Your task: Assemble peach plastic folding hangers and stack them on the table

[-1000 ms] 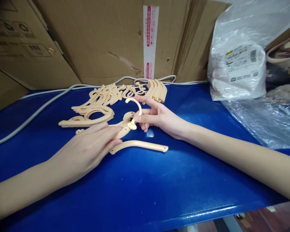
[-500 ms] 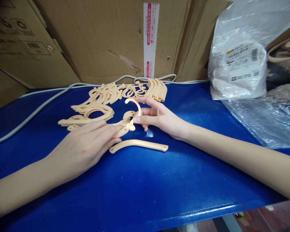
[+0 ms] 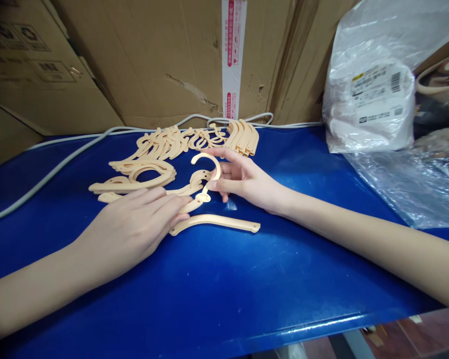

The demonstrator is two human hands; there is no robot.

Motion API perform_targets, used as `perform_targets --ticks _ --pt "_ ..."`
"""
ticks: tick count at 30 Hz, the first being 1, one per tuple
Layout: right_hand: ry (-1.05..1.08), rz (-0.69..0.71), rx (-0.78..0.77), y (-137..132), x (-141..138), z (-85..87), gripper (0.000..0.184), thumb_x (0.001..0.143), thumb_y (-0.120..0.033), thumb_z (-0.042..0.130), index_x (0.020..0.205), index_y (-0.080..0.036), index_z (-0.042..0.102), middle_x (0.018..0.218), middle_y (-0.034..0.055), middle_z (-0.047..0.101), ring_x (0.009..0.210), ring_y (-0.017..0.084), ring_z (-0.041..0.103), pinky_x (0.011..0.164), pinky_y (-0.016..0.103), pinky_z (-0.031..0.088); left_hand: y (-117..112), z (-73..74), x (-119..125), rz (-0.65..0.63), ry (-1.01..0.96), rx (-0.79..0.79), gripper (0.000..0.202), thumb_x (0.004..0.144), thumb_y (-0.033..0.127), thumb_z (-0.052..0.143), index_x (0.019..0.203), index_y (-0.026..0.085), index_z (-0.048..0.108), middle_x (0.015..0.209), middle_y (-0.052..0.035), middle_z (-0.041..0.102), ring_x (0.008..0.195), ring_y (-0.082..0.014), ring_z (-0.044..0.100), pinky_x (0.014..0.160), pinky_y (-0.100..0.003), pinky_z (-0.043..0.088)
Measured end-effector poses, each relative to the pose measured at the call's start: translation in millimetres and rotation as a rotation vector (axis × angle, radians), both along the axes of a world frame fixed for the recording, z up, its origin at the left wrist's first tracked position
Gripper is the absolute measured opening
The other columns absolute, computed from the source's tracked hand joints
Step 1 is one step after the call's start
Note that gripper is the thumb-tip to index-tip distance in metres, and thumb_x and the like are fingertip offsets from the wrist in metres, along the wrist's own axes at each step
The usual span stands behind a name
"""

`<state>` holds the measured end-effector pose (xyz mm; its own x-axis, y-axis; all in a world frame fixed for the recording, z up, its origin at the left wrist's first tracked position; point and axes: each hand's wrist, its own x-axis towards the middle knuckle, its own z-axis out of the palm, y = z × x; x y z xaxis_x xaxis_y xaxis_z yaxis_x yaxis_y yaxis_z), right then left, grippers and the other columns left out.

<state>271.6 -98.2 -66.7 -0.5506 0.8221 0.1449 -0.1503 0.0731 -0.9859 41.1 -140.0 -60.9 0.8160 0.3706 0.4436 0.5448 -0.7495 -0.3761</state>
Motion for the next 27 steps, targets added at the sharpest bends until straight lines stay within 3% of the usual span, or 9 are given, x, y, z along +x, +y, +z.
perform_targets --ticks 13,19,27 --pt "-0.082 -0.067 0.041 -7 -2 4.6 0.051 0.085 -0.013 0.067 0.131 -0.023 0.048 0.079 -0.0053 0.055 0.062 0.009 0.052 0.052 0.022 0.048 0 -1.2 -1 0.003 -0.001 -0.110 0.033 0.105 0.020 0.036 0.102 0.009 0.067 0.087 -0.0114 0.074 0.076 -0.0253 0.069 0.069 -0.037 0.050" --pt "-0.138 -0.105 0.064 -9 -3 5.1 0.051 0.087 -0.014 0.062 0.135 -0.023 0.046 0.078 -0.0053 0.054 0.059 0.009 0.051 0.052 0.023 0.047 -2 1.3 -1 0.023 -0.020 -0.216 0.040 0.107 0.022 0.029 0.102 0.011 0.067 0.095 -0.0118 0.076 0.088 -0.0251 0.071 0.076 -0.036 0.053" --pt "-0.099 -0.121 0.014 -12 -9 4.8 0.048 0.087 -0.012 0.056 0.133 -0.020 0.048 0.075 -0.0053 0.049 0.057 0.008 0.046 0.048 0.022 0.045 -3 -0.8 -3 0.020 0.020 -0.142 0.043 0.107 0.024 0.027 0.101 0.012 0.067 0.090 -0.0107 0.075 0.083 -0.0237 0.070 0.073 -0.035 0.052"
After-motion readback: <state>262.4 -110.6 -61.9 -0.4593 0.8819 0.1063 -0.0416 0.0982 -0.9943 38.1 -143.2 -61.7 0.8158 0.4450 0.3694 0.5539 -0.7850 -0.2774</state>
